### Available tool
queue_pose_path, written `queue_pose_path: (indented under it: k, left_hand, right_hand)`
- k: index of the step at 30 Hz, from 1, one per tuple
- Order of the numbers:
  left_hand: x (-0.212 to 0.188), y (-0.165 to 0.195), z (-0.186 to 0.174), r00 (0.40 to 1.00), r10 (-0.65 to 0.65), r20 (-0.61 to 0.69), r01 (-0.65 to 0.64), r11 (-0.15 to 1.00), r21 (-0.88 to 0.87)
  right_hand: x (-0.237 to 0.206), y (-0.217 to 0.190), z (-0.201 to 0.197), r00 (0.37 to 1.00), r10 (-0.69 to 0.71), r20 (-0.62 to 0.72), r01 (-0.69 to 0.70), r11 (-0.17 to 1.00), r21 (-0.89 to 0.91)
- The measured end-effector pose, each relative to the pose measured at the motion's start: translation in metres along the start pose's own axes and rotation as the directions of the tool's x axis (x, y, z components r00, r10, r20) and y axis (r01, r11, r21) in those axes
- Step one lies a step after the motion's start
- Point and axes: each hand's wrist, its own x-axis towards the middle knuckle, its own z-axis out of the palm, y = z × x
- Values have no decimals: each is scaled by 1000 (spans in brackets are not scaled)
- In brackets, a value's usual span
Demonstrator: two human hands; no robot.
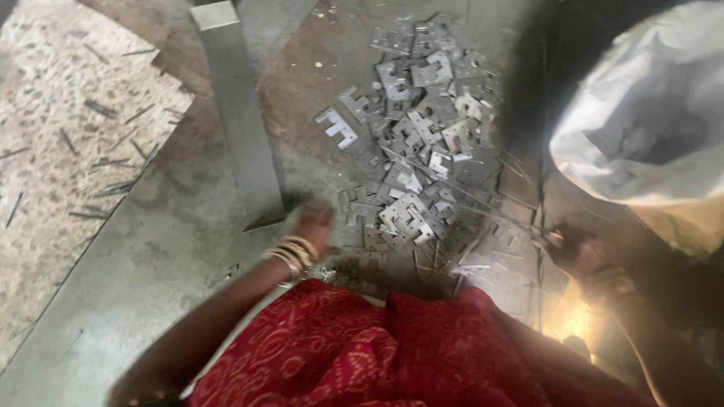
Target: The person sits on the floor and repeatedly picks up small metal brackets from a pile, aligns them, and stacks them into neat piles on a metal beam. The person handles the brackets one at a time, organizing them into multiple stacks.
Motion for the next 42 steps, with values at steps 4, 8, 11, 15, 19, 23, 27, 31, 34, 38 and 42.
queue_pose_path:
  k: [4, 8, 11, 15, 19, 23, 27, 31, 34, 38, 42]
  left_hand:
    - [-25, -59, -36, 983, -181, 45, 166, 959, 228]
    - [-30, -76, -25, 981, -183, 66, 143, 908, 393]
    - [-17, -75, -10, 985, -172, 13, 152, 903, 402]
    - [-9, -68, -3, 986, -130, -100, 153, 948, 280]
    - [-11, -56, 9, 994, -68, -85, 89, 955, 281]
    - [-13, -50, 21, 1000, 0, -19, 5, 966, 258]
    - [-13, -47, 18, 1000, 21, 4, -21, 967, 254]
    - [-27, -38, -8, 981, -112, 157, 60, 952, 301]
    - [-32, -32, -40, 964, -91, 248, 10, 951, 310]
    - [-37, -17, -69, 970, 4, 244, -76, 955, 287]
    - [-55, -1, -77, 974, 1, 227, -60, 965, 255]
  right_hand:
    - [27, -43, -20, 981, 195, 7, -193, 960, 203]
    - [96, -78, -31, 944, 190, -271, -79, 924, 373]
    - [153, -94, -31, 925, 303, -230, -119, 805, 581]
    - [220, -111, -34, 849, 371, -377, -102, 814, 571]
    - [254, -136, -30, 860, 510, 14, -399, 654, 643]
    - [219, -162, 17, 935, 262, -237, -41, 748, 663]
    - [144, -171, 77, 951, 209, -230, -27, 793, 609]
    - [86, -176, 112, 976, 216, 4, -171, 759, 628]
    - [43, -187, 120, 977, 202, 60, -179, 642, 745]
    - [4, -200, 113, 981, 196, 12, -122, 560, 820]
    - [15, -194, 86, 918, 396, -17, -145, 376, 915]
